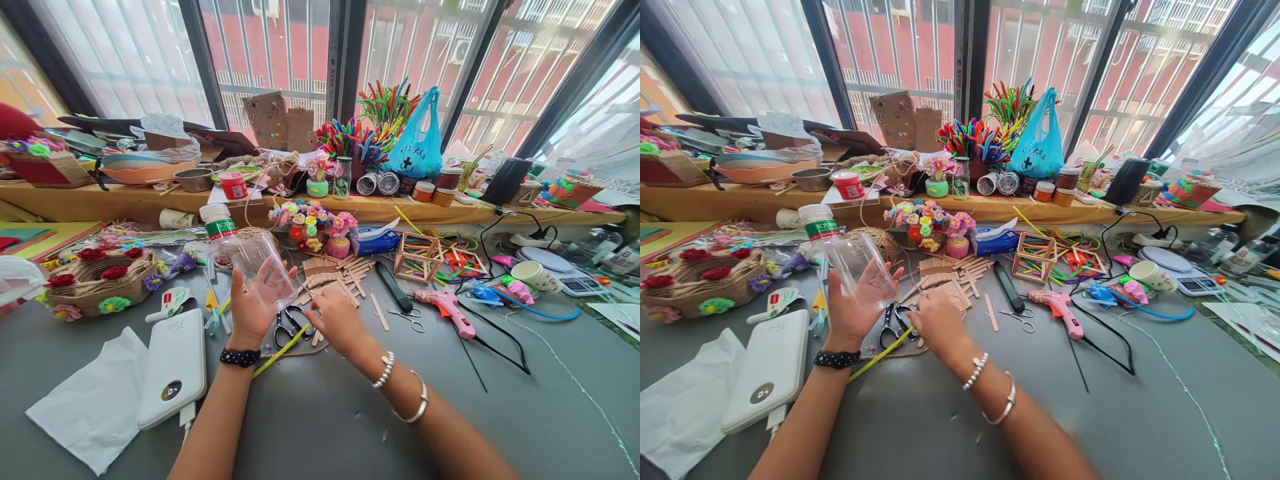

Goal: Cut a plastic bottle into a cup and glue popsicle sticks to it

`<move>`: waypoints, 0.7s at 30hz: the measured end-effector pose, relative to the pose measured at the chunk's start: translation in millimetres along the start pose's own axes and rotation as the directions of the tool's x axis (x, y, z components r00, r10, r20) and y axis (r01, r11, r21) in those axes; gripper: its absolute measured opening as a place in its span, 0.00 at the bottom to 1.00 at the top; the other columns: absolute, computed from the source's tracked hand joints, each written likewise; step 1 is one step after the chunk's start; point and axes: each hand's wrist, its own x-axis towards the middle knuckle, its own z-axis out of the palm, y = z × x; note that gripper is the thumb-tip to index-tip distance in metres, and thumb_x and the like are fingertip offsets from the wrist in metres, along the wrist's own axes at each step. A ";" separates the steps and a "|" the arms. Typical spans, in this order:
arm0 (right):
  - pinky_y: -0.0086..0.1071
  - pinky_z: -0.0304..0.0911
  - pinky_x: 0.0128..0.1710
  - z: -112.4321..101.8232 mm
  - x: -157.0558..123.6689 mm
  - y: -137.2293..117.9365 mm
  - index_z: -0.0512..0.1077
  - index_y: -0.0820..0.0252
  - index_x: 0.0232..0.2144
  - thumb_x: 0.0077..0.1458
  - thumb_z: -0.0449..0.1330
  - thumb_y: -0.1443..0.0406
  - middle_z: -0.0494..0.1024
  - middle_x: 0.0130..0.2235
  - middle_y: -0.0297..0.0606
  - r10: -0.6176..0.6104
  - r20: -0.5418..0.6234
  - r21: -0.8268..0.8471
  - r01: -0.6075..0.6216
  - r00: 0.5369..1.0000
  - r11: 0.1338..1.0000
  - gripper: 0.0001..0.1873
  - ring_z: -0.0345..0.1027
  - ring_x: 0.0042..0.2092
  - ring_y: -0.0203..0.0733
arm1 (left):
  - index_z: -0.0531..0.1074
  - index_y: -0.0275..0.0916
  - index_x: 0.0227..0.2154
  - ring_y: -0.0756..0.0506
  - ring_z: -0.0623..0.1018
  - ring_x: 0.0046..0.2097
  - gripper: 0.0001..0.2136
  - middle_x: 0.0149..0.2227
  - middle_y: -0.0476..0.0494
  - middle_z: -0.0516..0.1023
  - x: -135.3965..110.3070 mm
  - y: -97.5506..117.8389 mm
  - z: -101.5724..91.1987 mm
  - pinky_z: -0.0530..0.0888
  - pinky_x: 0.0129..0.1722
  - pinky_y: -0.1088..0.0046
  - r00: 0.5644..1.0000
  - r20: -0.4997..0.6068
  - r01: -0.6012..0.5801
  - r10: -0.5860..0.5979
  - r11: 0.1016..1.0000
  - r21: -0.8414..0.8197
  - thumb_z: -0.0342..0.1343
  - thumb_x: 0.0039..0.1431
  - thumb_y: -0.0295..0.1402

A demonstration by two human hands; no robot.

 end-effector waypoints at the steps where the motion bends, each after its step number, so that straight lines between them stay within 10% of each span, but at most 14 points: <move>1: 0.33 0.61 0.40 5.2 6.4 -6.4 0.71 0.63 0.33 0.56 0.50 0.61 0.72 0.37 0.44 -0.026 0.063 -0.004 0.026 0.998 1.000 0.13 0.65 0.42 0.43 | 0.68 0.40 0.40 0.39 0.72 0.47 0.25 0.36 0.43 0.76 -0.6 0.2 0.5 0.71 0.38 0.67 1.000 -0.006 -0.001 0.001 1.000 -0.009 0.52 0.43 0.53; 10: 0.38 0.63 0.36 33.1 45.3 -36.9 0.72 0.70 0.32 0.42 0.58 0.68 0.75 0.38 0.54 -0.053 0.340 0.076 0.028 0.939 0.997 0.12 0.69 0.40 0.52 | 0.68 0.42 0.41 0.45 0.75 0.35 0.30 0.31 0.48 0.77 -8.4 2.6 10.8 0.68 0.45 0.60 0.999 -0.037 -0.030 0.025 0.989 -0.141 0.43 0.44 0.59; 14: 0.33 0.63 0.33 29.9 59.1 -24.9 0.70 0.65 0.19 0.35 0.62 0.65 0.76 0.27 0.43 -0.081 0.465 0.240 -0.037 0.882 0.970 0.07 0.69 0.34 0.47 | 0.67 0.44 0.44 0.47 0.75 0.33 0.29 0.33 0.48 0.76 -7.7 3.2 3.0 0.71 0.37 0.69 0.999 0.022 -0.023 0.027 0.986 -0.166 0.44 0.45 0.58; 21: 0.21 0.59 0.22 25.7 56.3 10.8 0.65 0.61 0.18 0.42 0.55 0.62 0.66 0.19 0.27 -0.113 0.588 0.628 -0.364 0.801 0.688 0.09 0.63 0.23 0.29 | 0.66 0.44 0.45 0.50 0.73 0.28 0.28 0.30 0.48 0.74 -10.1 3.7 0.4 0.71 0.28 0.74 0.984 0.180 0.052 -0.005 0.966 -0.255 0.52 0.42 0.54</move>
